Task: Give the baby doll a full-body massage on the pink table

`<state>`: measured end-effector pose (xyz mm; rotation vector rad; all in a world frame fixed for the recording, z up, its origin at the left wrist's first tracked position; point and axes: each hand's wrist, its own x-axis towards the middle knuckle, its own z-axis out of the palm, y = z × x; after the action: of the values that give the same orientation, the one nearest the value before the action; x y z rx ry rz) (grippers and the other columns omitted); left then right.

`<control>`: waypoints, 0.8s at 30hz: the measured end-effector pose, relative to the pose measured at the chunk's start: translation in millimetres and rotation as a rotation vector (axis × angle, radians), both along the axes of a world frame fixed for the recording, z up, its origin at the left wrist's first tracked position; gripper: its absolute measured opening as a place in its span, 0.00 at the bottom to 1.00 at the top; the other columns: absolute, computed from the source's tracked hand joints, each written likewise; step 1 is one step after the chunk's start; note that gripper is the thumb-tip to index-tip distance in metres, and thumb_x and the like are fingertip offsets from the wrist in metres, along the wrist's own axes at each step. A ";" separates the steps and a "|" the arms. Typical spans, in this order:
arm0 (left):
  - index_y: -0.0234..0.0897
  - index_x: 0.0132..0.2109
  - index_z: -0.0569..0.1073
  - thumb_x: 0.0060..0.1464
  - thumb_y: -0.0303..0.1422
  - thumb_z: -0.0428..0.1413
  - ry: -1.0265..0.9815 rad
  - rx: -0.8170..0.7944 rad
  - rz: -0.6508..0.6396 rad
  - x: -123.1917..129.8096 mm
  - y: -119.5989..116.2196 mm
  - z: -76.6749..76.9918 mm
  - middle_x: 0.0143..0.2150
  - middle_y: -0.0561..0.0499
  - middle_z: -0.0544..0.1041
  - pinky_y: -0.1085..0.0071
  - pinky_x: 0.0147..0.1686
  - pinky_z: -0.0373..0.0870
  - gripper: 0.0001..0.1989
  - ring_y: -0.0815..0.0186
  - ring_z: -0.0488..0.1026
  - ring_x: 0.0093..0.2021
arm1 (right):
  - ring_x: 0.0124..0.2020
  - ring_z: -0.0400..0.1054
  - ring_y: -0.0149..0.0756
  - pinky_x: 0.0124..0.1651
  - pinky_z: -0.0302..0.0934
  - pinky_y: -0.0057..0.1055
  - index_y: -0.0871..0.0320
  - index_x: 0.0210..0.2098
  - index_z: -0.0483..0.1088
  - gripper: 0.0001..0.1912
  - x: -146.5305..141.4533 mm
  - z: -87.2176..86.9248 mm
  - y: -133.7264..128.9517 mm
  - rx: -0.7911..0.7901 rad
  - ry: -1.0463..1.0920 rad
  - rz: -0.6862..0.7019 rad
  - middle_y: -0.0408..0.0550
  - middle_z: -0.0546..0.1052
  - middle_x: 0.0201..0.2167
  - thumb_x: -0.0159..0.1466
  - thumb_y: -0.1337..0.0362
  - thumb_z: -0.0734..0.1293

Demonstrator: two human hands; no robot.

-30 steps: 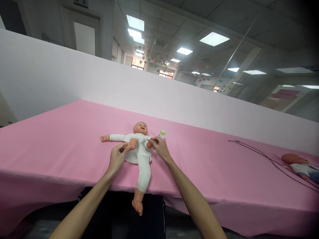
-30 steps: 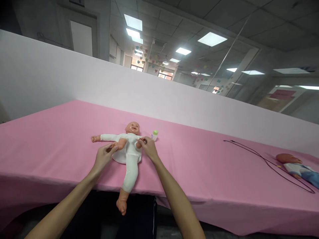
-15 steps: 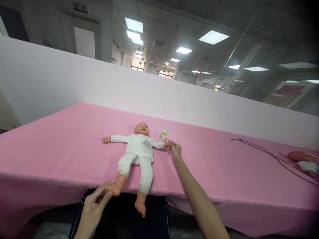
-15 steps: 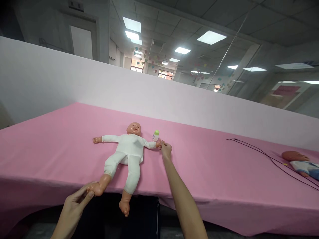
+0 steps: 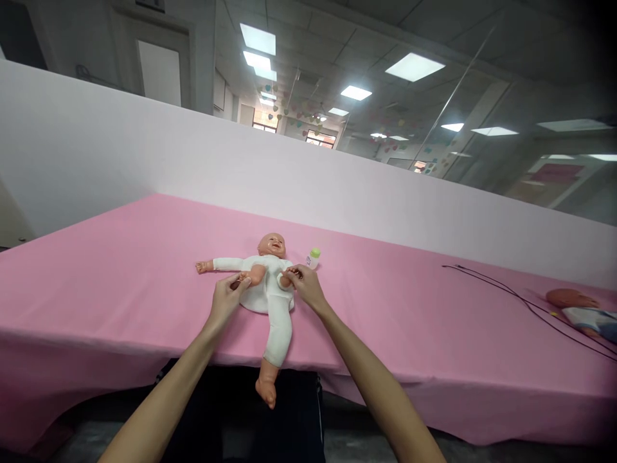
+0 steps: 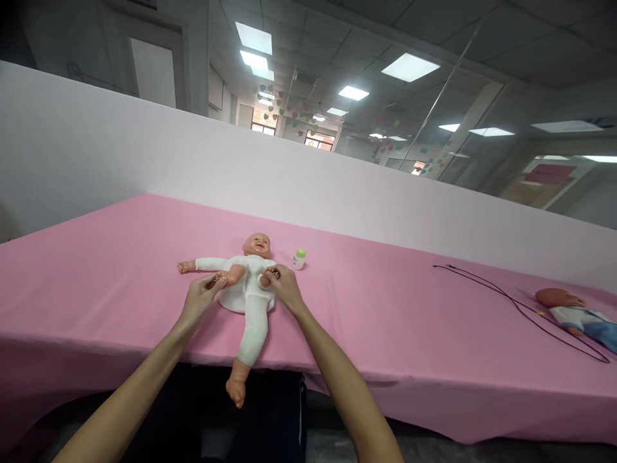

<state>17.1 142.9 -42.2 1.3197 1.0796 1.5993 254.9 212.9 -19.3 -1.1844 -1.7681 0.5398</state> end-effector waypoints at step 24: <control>0.37 0.46 0.83 0.58 0.47 0.62 0.085 0.019 0.047 -13.3 -46.5 -2.7 0.47 0.45 0.84 0.63 0.50 0.74 0.18 0.52 0.80 0.50 | 0.23 0.65 0.33 0.28 0.62 0.31 0.59 0.30 0.76 0.21 21.8 14.7 14.5 -0.055 0.276 -0.120 0.45 0.77 0.24 0.59 0.46 0.73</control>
<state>3.8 96.4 -44.9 1.3951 1.1577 1.6033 276.7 227.4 -4.6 -1.1844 -1.4475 0.6504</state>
